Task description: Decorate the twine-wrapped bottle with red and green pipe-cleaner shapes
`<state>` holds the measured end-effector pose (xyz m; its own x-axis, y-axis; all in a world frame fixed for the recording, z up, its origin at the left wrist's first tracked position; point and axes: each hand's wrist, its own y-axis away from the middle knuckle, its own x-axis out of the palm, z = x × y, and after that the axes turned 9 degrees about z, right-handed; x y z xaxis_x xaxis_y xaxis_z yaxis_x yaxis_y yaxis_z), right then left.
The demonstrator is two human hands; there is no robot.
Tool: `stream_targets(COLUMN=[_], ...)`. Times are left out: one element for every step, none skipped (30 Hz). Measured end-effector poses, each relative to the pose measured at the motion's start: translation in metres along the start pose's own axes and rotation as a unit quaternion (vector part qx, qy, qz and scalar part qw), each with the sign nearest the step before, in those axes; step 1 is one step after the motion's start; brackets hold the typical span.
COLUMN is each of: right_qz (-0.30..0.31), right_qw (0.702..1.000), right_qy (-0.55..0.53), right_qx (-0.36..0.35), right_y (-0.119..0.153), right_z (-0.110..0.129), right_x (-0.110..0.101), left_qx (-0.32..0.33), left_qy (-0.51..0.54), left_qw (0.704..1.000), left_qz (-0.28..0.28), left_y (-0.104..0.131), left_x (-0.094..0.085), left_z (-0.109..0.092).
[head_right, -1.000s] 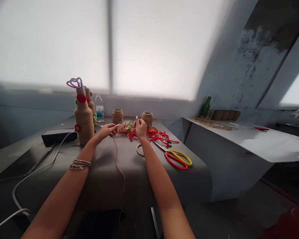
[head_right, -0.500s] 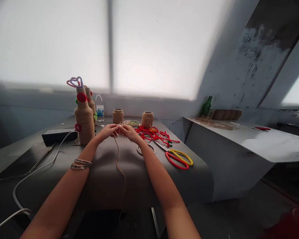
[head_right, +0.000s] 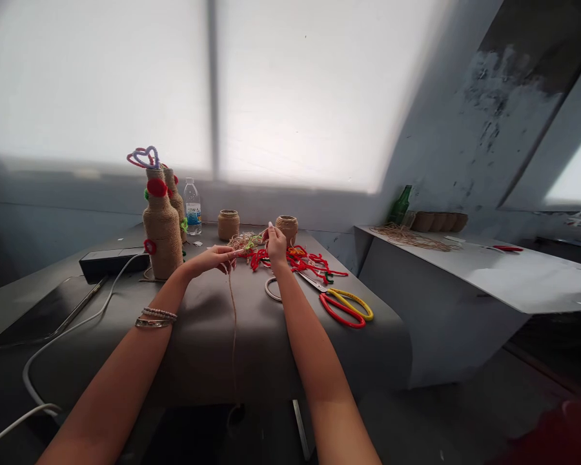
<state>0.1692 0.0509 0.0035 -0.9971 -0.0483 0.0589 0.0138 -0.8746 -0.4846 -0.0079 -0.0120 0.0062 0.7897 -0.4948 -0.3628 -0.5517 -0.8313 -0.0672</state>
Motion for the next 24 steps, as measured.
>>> stream_targets(right_qz=[-0.032,-0.061,-0.085,-0.106,-0.123,-0.136,-0.146,-0.157,-0.168,-0.179,-0.192,-0.206,-0.218,-0.227,-0.231,-0.232,-0.231,-0.227,-0.226,-0.225,-0.226,-0.228,-0.228,-0.228], right_qw=[0.999,0.997,0.994,0.99,0.986,0.982,0.978,0.974,0.969,0.964,0.958,0.952,0.946,0.941,0.938,0.936,0.936,0.936,0.935,0.934,0.933,0.931,0.93,0.93], right_qy=[-0.024,-0.046,-0.067,-0.087,-0.105,-0.123,-0.14,-0.156,-0.172,-0.187,-0.202,-0.215,-0.227,-0.236,-0.242,-0.246,-0.249,-0.251,-0.254,-0.257,-0.26,-0.262,-0.264,-0.266], right_qx=[0.014,0.026,0.034,0.039,0.042,0.046,0.051,0.055,0.059,0.062,0.066,0.071,0.076,0.082,0.087,0.092,0.096,0.099,0.102,0.104,0.107,0.109,0.111,0.112], right_y=[-0.003,-0.005,-0.008,-0.009,-0.011,-0.012,-0.014,-0.015,-0.017,-0.018,-0.02,-0.022,-0.023,-0.024,-0.025,-0.025,-0.025,-0.025,-0.024,-0.023,-0.022,-0.021,-0.02,-0.019], right_z=[0.0,0.0,0.0,0.0,0.0,0.0,-0.001,-0.001,-0.002,-0.003,-0.005,-0.006,-0.007,-0.008,-0.008,-0.008,-0.008,-0.007,-0.007,-0.005,-0.004,-0.003,-0.002,-0.001], right_x=[-0.004,-0.008,-0.012,-0.016,-0.02,-0.024,-0.028,-0.031,-0.034,-0.037,-0.04,-0.042,-0.044,-0.045,-0.046,-0.047,-0.048,-0.049,-0.049,-0.049,-0.049,-0.049,-0.049,-0.048], left_qx=[-0.002,-0.004,-0.004,-0.005,-0.007,-0.009,-0.01,-0.011,-0.014,-0.021,-0.031,-0.045,-0.06,-0.074,-0.084,-0.092,-0.099,-0.107,-0.115,-0.124,-0.129,-0.132,-0.134,-0.133], left_qy=[-0.005,-0.008,-0.011,-0.014,-0.017,-0.021,-0.024,-0.027,-0.029,-0.031,-0.034,-0.036,-0.037,-0.037,-0.036,-0.036,-0.037,-0.041,-0.047,-0.055,-0.06,-0.063,-0.065,-0.066], left_qw=[1.0,1.0,0.999,0.999,0.998,0.998,0.997,0.996,0.994,0.992,0.989,0.984,0.979,0.975,0.971,0.969,0.967,0.966,0.964,0.962,0.96,0.958,0.957,0.956], left_qz=[0.011,0.021,0.031,0.043,0.054,0.066,0.076,0.088,0.101,0.119,0.142,0.167,0.189,0.209,0.221,0.228,0.231,0.232,0.234,0.236,0.241,0.246,0.25,0.255], left_y=[0.0,0.0,0.0,0.0,0.001,0.001,0.002,0.003,0.005,0.006,0.008,0.009,0.01,0.012,0.012,0.013,0.013,0.014,0.014,0.014,0.014,0.015,0.015,0.016], left_x=[0.0,0.0,-0.001,-0.001,-0.002,-0.002,-0.003,-0.004,-0.004,-0.005,-0.005,-0.006,-0.006,-0.006,-0.005,-0.005,-0.004,-0.004,-0.003,-0.003,-0.002,-0.002,-0.002,-0.002], left_z=[0.0,0.001,0.001,0.002,0.002,0.003,0.003,0.003,0.003,0.002,0.002,0.002,0.002,0.002,0.002,0.002,0.002,0.001,0.001,0.0,-0.001,-0.002,-0.002,-0.003])
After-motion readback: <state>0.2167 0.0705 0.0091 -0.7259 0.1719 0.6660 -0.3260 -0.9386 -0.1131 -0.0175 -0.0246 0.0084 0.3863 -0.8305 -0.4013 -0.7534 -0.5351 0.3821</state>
